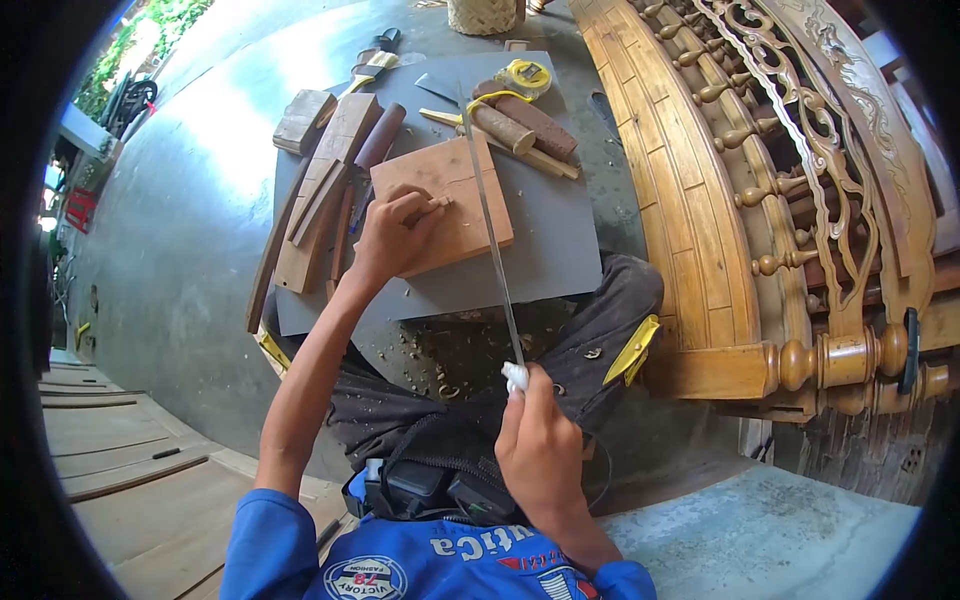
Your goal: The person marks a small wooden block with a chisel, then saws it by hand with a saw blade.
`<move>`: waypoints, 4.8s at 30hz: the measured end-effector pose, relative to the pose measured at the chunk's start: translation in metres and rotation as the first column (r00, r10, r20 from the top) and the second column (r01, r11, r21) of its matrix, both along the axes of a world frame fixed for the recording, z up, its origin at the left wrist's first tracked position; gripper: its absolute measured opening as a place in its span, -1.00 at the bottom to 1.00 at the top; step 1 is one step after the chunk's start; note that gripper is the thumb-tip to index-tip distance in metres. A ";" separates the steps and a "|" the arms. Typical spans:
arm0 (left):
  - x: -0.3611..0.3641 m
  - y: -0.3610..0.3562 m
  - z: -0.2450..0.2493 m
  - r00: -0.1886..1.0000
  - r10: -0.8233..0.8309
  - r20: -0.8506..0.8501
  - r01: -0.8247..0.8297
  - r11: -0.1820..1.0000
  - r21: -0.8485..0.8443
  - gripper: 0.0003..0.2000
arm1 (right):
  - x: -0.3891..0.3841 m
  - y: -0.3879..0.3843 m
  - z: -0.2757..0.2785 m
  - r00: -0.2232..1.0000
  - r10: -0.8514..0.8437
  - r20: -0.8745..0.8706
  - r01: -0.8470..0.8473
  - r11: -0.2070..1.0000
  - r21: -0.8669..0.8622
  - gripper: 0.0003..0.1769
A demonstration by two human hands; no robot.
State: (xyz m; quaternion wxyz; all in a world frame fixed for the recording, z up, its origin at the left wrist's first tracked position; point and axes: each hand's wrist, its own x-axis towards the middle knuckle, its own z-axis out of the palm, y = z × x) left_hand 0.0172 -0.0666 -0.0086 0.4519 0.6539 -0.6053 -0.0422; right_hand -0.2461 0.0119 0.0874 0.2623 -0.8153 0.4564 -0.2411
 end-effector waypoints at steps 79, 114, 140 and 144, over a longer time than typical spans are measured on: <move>0.005 -0.009 -0.003 0.939 0.109 0.327 -0.075 0.991 -0.115 -0.90 | 0.097 -0.084 -0.078 0.976 0.045 -0.211 -0.043 0.999 0.013 -0.84; -0.016 -0.007 -0.001 0.949 0.043 0.311 -0.015 0.996 -0.093 -0.94 | 0.083 -0.073 -0.074 0.987 -0.027 -0.159 0.041 0.995 0.086 -0.85; -0.019 -0.002 0.006 0.997 0.032 -0.077 -0.026 0.996 0.083 -0.89 | -0.007 -0.011 0.014 0.976 -0.021 0.216 0.019 1.000 0.015 -0.78; -0.022 0.002 0.009 0.998 0.013 -0.063 -0.014 1.000 -0.014 -0.87 | 0.024 -0.046 -0.072 0.996 0.015 0.092 -0.022 0.997 0.070 -0.86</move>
